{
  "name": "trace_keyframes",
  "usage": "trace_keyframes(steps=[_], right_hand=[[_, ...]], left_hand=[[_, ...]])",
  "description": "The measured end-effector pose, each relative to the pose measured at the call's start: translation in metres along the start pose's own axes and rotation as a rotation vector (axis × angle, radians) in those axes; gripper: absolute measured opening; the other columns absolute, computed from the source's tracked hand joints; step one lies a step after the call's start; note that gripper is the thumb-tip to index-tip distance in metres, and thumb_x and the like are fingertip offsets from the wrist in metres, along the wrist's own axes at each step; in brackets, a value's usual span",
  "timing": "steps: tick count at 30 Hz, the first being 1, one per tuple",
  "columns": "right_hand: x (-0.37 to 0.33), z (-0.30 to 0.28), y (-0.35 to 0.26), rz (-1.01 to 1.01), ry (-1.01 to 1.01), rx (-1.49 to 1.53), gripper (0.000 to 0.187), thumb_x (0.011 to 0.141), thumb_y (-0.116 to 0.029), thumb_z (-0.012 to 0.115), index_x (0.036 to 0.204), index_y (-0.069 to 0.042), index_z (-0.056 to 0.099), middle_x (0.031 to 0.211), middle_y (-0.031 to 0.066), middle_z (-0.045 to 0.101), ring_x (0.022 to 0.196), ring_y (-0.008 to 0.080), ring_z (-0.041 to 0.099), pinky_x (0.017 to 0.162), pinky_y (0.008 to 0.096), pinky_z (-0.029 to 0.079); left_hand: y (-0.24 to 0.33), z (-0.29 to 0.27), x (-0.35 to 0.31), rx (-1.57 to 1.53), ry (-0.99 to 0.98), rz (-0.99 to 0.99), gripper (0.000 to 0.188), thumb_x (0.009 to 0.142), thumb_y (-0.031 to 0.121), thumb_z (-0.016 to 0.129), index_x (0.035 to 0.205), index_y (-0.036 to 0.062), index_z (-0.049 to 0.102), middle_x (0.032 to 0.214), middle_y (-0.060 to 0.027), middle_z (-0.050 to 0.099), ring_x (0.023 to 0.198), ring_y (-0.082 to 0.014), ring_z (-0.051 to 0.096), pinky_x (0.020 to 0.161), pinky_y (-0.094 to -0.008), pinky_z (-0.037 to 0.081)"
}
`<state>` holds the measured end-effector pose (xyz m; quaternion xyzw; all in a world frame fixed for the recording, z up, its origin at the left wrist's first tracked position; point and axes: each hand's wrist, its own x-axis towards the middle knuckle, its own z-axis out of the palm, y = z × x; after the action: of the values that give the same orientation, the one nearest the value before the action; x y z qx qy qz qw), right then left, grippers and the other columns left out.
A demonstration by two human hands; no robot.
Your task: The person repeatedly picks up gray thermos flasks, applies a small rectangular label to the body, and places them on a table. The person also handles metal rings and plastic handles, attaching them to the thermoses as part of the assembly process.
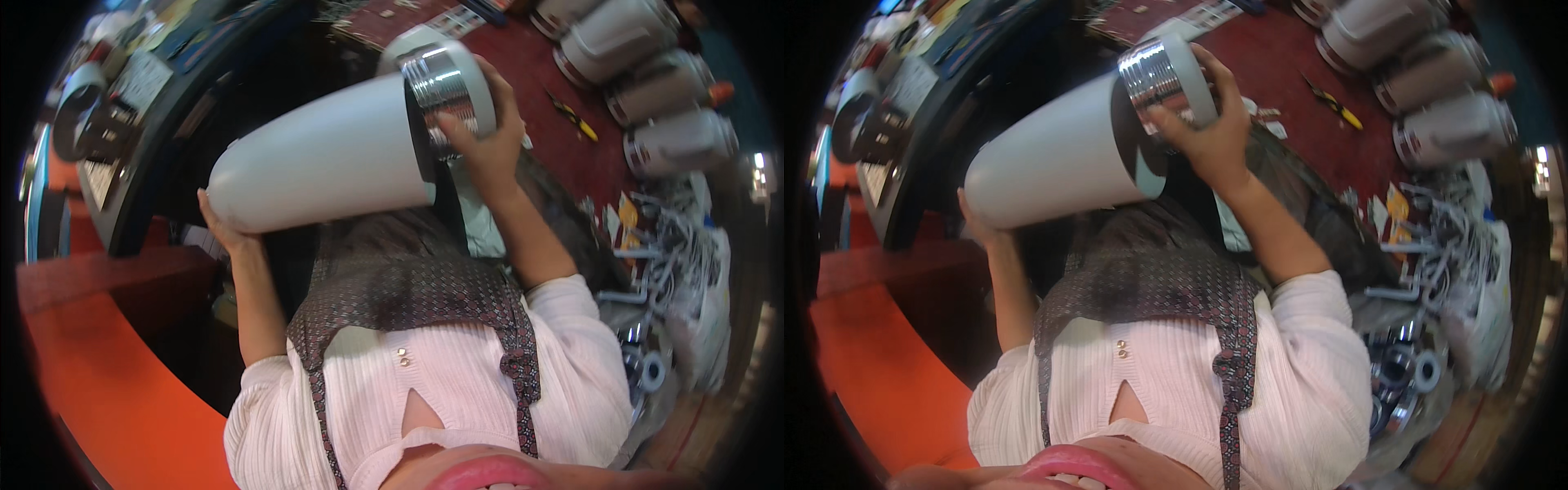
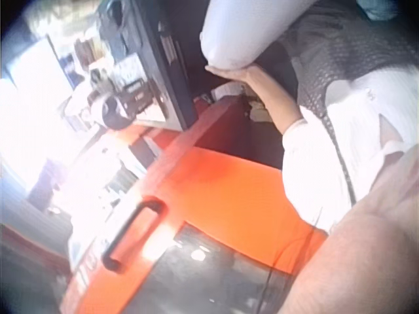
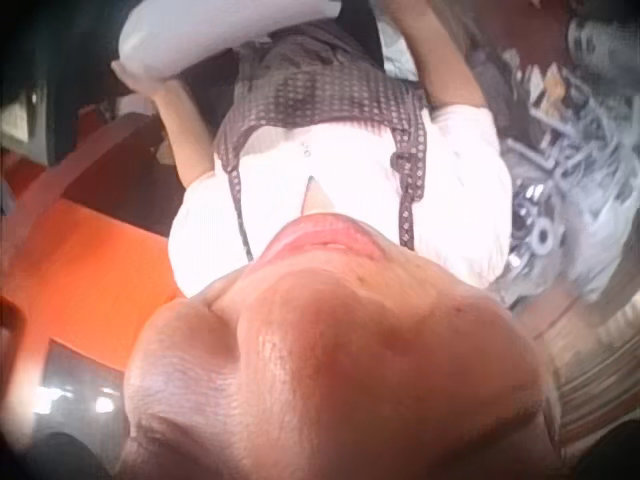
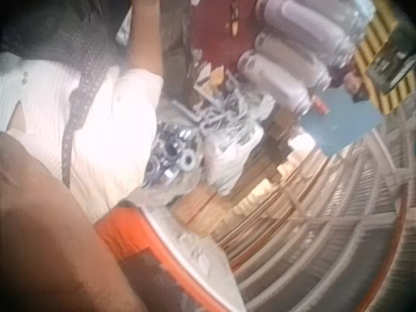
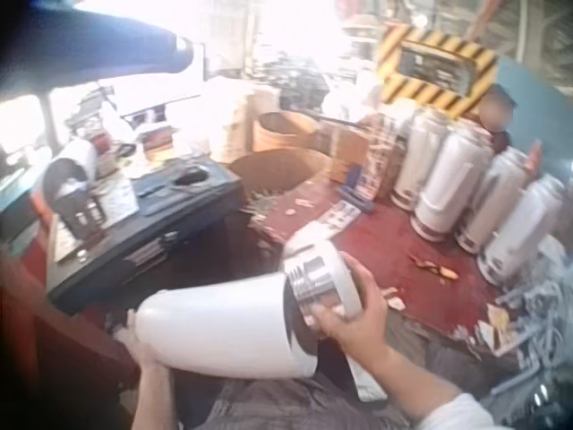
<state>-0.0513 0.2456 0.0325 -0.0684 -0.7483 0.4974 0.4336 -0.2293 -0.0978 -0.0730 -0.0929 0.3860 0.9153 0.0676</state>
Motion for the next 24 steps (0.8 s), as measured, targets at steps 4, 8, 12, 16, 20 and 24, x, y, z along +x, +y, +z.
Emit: trace_keyframes(steps=[4,8,12,16,20,24], right_hand=[[-0.017,0.021,-0.011,-0.456,-0.047,-0.103,0.087,0.068,-0.035,0.089,0.136,0.004,0.051,0.109,0.0144,0.062,0.087,0.0221,0.061,0.074,0.0330,0.051],[-0.015,0.024,-0.006,-0.483,-0.042,-0.071,0.089,0.068,-0.037,0.088,0.138,0.004,0.051,0.113,0.0161,0.061,0.092,0.0240,0.062,0.074,0.0353,0.052],[0.009,0.033,0.013,0.531,0.024,0.338,0.056,0.088,-0.038,0.072,0.125,0.001,0.059,0.097,0.0101,0.066,0.089,0.0188,0.064,0.076,0.0334,0.053],[-0.012,0.029,0.006,0.722,-0.167,0.287,0.060,0.091,-0.046,0.069,0.128,0.000,0.058,0.105,0.0118,0.068,0.097,0.0205,0.065,0.082,0.0385,0.053],[-0.024,-0.006,-0.008,-0.659,-0.013,-0.132,0.073,0.094,-0.037,0.067,0.146,0.006,0.039,0.151,0.0208,0.044,0.133,0.0303,0.051,0.110,0.0388,0.038],[-0.009,-0.026,0.002,1.005,0.101,0.583,0.044,0.102,-0.046,0.049,0.101,-0.005,0.064,0.084,0.0086,0.067,0.069,0.0204,0.066,0.066,0.0331,0.056]], left_hand=[[0.004,0.009,-0.009,-0.016,-0.009,0.002,0.046,0.098,0.051,0.052,0.113,0.0080,0.063,0.109,-0.0094,0.067,0.103,-0.0248,0.065,0.089,-0.0404,0.055],[0.008,0.021,-0.014,0.048,0.038,0.051,0.046,0.097,0.049,0.053,0.115,0.0070,0.062,0.111,-0.0096,0.067,0.104,-0.0244,0.064,0.091,-0.0400,0.054],[0.033,0.062,-0.022,0.028,-0.275,0.334,0.048,0.096,0.039,0.052,0.124,0.0009,0.059,0.115,-0.0148,0.066,0.104,-0.0259,0.065,0.097,-0.0381,0.050],[0.089,0.103,-0.027,0.333,-0.474,0.756,0.066,0.093,0.047,0.042,0.137,-0.0018,0.049,0.137,-0.0253,0.053,0.122,-0.0424,0.054,0.103,-0.0566,0.045],[0.071,0.124,-0.016,0.365,0.067,0.322,0.075,0.091,0.054,0.043,0.141,-0.0011,0.046,0.143,-0.0228,0.049,0.127,-0.0406,0.051,0.105,-0.0568,0.043],[0.053,0.134,-0.018,0.345,-0.395,0.507,0.065,0.092,0.048,0.040,0.133,-0.0021,0.052,0.134,-0.0216,0.055,0.123,-0.0373,0.055,0.105,-0.0507,0.044]])
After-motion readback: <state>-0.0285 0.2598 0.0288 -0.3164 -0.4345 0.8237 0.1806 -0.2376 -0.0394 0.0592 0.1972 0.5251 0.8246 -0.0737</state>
